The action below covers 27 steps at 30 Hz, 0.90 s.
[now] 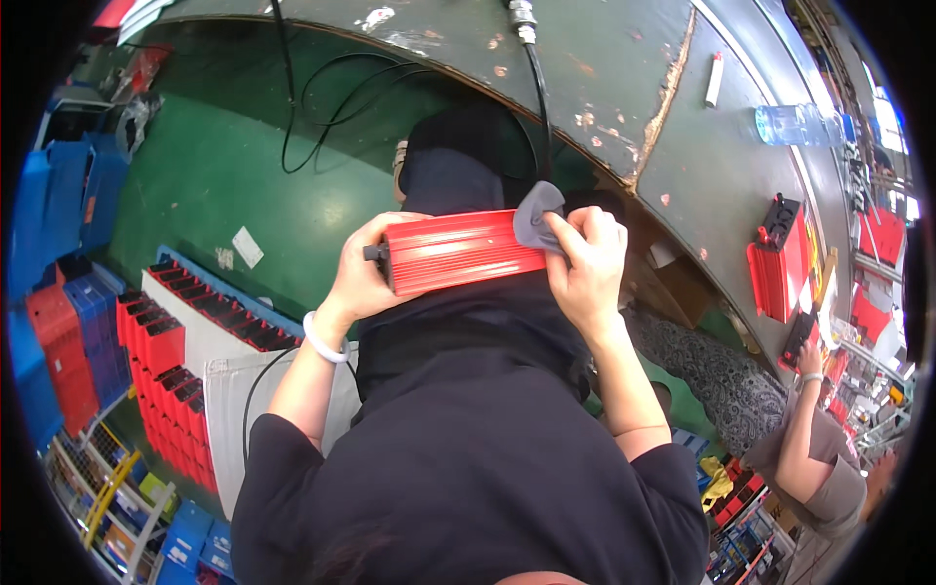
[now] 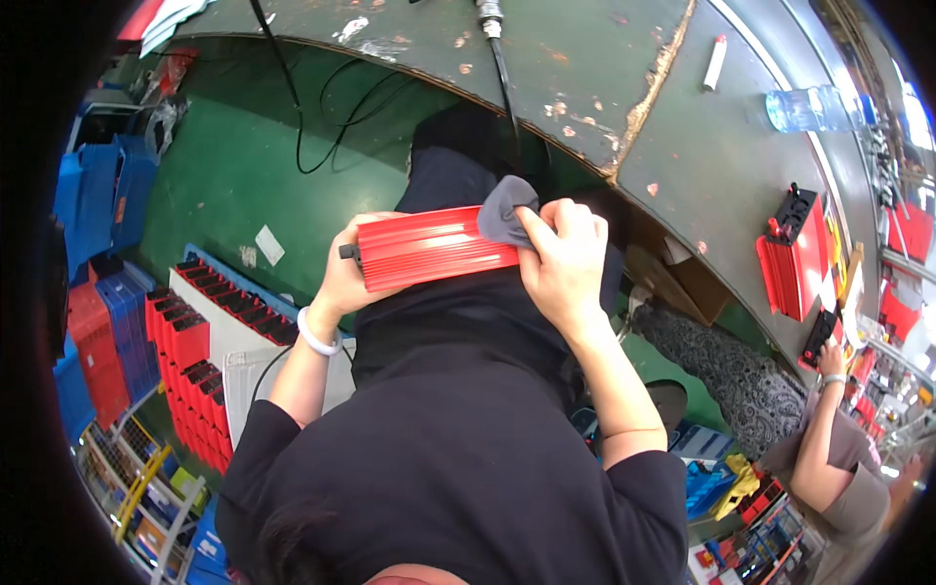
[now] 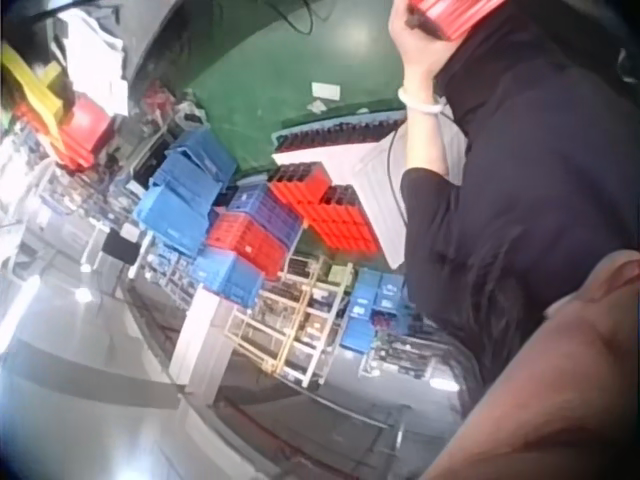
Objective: Inspecting, cleaning with a cloth and air duster, and marking red power inverters on an assembly line.
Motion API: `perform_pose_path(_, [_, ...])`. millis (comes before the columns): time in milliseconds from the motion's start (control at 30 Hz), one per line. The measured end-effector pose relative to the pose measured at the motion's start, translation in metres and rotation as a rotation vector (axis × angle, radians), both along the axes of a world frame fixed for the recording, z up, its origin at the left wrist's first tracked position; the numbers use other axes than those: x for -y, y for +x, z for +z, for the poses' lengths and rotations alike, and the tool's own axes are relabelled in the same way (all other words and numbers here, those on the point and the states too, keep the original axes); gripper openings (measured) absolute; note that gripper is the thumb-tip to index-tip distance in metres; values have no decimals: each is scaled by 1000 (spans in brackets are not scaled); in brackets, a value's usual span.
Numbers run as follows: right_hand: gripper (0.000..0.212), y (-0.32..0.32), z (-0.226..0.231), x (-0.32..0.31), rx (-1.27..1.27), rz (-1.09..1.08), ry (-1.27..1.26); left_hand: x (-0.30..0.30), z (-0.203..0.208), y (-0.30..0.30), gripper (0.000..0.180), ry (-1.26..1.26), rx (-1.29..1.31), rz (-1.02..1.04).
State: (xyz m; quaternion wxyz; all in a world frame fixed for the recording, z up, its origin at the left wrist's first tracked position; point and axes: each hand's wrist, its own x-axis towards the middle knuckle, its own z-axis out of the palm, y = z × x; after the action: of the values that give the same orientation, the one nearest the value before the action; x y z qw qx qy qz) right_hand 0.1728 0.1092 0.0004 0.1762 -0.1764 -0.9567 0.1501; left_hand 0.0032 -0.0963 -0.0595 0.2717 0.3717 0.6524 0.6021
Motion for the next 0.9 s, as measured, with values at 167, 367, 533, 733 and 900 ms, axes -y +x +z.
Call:
perform_pose_path(167, [30,-17,6,33,53,37,77,-7,11,4,52,-61,-146,19])
perform_pose_path(367, [42,-63,23,75,-36,360,-61,-9,11,6,63,-73,-157,70])
perform_pose_path(533, [32,-66,27,55,-38,446,-109,-2,8,4,64,-111,-165,30])
perform_pose_path(733, [19,-9,24,-19,194,170,64,-1,12,1,58,-95,-83,7])
perform_pose_path(900, [19,21,2,-42,396,39,120,1,-3,-3,67,-75,-29,37])
